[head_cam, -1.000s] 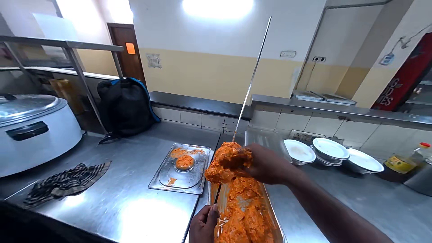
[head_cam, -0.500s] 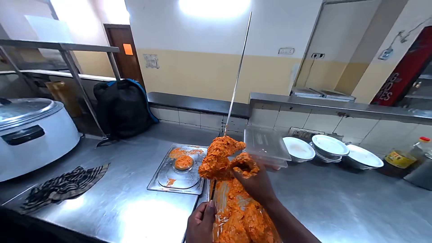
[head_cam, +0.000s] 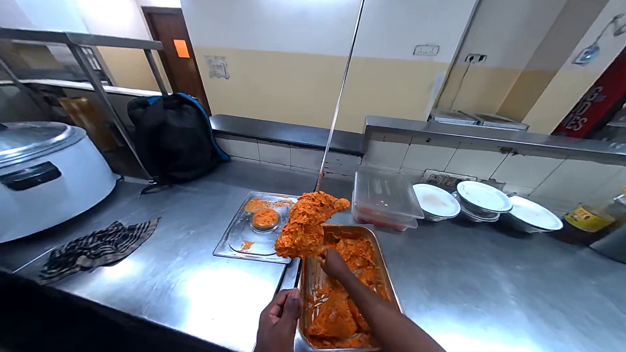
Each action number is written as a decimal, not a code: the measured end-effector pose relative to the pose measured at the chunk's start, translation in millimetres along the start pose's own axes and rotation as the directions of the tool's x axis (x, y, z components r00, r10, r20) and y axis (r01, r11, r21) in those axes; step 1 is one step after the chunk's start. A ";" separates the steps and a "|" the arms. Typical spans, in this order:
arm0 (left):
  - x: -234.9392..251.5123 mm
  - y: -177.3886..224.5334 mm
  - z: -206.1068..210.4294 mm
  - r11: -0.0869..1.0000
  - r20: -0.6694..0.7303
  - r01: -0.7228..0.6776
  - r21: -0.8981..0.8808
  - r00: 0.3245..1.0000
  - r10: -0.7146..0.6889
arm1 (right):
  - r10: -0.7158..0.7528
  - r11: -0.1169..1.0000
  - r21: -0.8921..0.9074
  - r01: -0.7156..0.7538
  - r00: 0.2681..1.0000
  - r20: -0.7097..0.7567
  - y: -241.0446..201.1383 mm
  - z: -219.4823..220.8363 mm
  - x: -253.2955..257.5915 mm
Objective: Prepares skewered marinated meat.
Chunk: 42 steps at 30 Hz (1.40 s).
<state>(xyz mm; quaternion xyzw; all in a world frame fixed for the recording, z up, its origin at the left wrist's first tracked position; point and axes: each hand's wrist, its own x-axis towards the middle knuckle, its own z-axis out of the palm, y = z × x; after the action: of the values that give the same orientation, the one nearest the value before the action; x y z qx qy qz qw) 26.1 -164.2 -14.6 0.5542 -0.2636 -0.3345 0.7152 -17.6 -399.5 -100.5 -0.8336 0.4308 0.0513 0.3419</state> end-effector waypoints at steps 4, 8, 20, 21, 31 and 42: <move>-2.5 -2.2 -1.1 1.000 0.004 -0.009 0.006 1.000 0.009 | -0.008 0.979 -0.202 0.030 0.994 0.106 0.1 10.8 22.8; -0.9 -2.9 -6.4 0.999 -0.003 -0.028 0.028 1.000 0.028 | -0.004 0.932 -0.349 0.093 0.969 0.246 -15.2 36.1 -26.9; 5.8 1.8 -7.2 0.999 -0.025 -0.024 0.025 0.999 0.024 | -0.158 0.962 -0.144 0.231 0.905 0.396 -17.8 30.4 -50.5; 6.6 2.1 -7.8 0.999 -0.018 -0.025 0.024 1.000 0.026 | -0.155 0.979 -0.064 0.194 0.911 0.383 -16.3 11.0 -50.5; 22.8 16.0 7.8 1.000 -0.010 -0.012 0.005 1.000 0.012 | -0.490 0.647 -0.111 0.755 0.299 -0.819 -82.3 -58.8 -146.4; 22.1 19.1 9.6 0.999 0.026 0.020 -0.027 0.999 -0.020 | -0.221 0.649 0.210 0.731 0.445 -0.868 -81.7 -61.4 -131.5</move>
<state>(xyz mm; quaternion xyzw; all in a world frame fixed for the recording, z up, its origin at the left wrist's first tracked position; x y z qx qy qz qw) 36.6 -184.0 6.4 0.5428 -0.2628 -0.3523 0.7157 -50.8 -315.2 39.1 -0.7153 0.2581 -0.5495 0.3461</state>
